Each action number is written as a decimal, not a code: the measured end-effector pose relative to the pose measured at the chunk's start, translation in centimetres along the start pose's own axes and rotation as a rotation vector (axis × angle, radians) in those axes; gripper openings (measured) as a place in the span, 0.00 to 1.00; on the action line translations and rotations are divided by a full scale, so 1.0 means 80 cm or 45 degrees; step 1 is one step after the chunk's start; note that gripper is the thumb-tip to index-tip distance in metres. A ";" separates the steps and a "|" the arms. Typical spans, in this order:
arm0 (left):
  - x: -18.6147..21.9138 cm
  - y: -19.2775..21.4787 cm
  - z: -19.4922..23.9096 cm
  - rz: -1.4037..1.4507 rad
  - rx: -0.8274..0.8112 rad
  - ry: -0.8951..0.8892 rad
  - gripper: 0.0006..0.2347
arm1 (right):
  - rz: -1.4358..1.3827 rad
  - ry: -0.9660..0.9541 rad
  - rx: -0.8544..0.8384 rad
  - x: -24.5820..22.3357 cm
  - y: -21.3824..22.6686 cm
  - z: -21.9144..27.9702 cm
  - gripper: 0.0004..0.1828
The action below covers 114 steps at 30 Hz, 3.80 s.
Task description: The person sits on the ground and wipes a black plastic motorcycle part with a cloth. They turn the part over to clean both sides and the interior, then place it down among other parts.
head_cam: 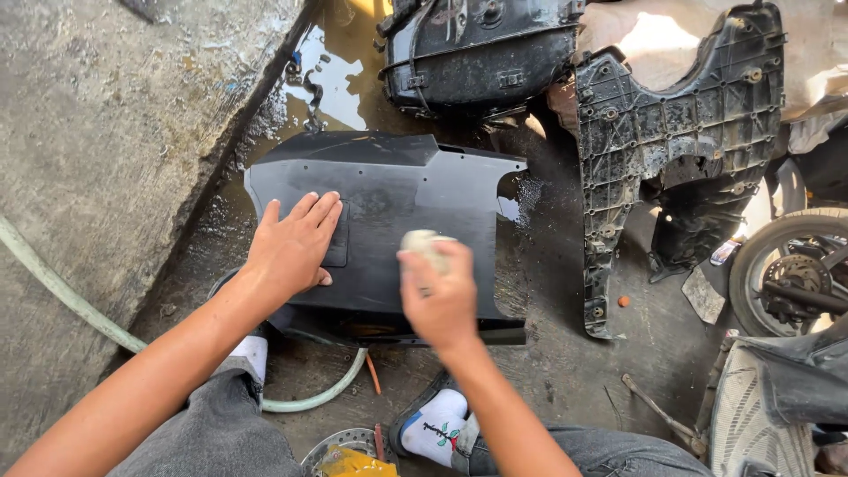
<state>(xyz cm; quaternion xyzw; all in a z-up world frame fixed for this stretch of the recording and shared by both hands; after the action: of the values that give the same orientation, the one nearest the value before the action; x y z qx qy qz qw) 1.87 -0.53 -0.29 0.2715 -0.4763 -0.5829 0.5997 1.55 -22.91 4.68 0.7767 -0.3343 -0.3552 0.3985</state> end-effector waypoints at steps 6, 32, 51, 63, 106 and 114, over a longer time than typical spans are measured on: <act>-0.002 0.007 0.002 -0.010 -0.055 -0.009 0.50 | -0.133 -0.124 -0.191 0.059 -0.019 0.033 0.19; 0.210 0.284 0.023 0.378 0.908 -0.688 0.20 | -0.659 -0.352 -0.496 0.135 0.210 -0.142 0.40; 0.102 0.223 0.083 0.518 1.308 0.364 0.14 | -0.266 0.020 -0.684 0.121 0.192 -0.138 0.31; -0.100 -0.190 -0.054 1.417 0.367 1.051 0.28 | -0.278 0.001 -0.742 0.070 -0.018 -0.043 0.31; -0.086 -0.171 -0.012 1.604 0.431 1.154 0.12 | -0.243 0.856 -0.702 -0.036 -0.102 -0.071 0.25; -0.089 -0.177 -0.009 1.580 0.469 1.187 0.12 | 0.175 1.264 -0.453 -0.052 -0.144 -0.032 0.14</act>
<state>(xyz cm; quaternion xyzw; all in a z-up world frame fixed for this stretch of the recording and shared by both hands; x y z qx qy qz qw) -2.77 3.68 -14.91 0.2674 -0.3293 0.1191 0.8977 4.21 -13.33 -2.92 0.7481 -0.0903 0.0309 0.6567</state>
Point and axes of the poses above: each hand's wrist, its own z-axis away from the middle knuckle, its own y-axis out of the back of the hand, x = y × z, the point moved 2 cm from there along -z, towards the middle knuckle, and after that the axes turned 1 degree about x, right-handed, at the moved point
